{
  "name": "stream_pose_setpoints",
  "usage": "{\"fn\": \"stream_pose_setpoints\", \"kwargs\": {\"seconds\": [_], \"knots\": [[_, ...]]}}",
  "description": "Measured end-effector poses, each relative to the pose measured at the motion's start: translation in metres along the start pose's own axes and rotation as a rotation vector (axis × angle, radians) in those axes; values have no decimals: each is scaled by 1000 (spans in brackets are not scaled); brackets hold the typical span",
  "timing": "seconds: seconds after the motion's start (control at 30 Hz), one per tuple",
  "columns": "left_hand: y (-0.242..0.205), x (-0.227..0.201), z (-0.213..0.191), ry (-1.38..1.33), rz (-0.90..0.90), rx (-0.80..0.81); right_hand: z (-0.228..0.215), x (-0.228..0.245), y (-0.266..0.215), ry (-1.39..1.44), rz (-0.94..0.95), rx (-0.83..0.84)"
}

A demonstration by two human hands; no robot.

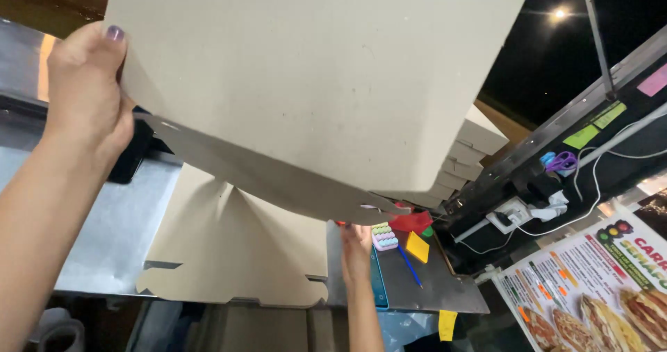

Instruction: The person assembles flat cardboard boxes by folding and tucking the side flaps to form a rectangular container. They repeat this process for several boxes, stacking the completed ones on the right side of the metal counter.

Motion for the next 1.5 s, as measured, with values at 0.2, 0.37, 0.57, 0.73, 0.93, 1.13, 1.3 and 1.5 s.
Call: {"fn": "stream_pose_setpoints", "kwargs": {"seconds": [0.2,0.37,0.57,0.73,0.93,1.13,1.3,1.5], "knots": [[68,39,20,-260,-213,-4,-56,-3,22,4,-19,-186],[79,77,62,-238,-508,-101,-50,-1,36,45,32,49],[139,288,101,-549,-642,-143,-56,38,8,-390,-344,-214],[53,337,97,352,-298,-247,75,76,-54,-1121,-1057,148],[-229,302,-98,714,320,177,83,1,-86,-1394,-1021,680],[-284,166,-90,989,1049,896,23,-73,-116,-1336,-733,950],[-256,229,-90,1554,815,928,12,-86,-94,-1255,-596,1011],[-179,285,-81,1587,157,1046,43,-126,-24,-1470,-230,840]]}}
Point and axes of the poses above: each hand's wrist, its own y-axis towards the middle knuckle, its own z-axis out of the palm, x = y × z, the point moved 2 cm from there along y, towards the middle knuckle, and after that the axes turned 5 degrees about y, right-handed, at the moved point
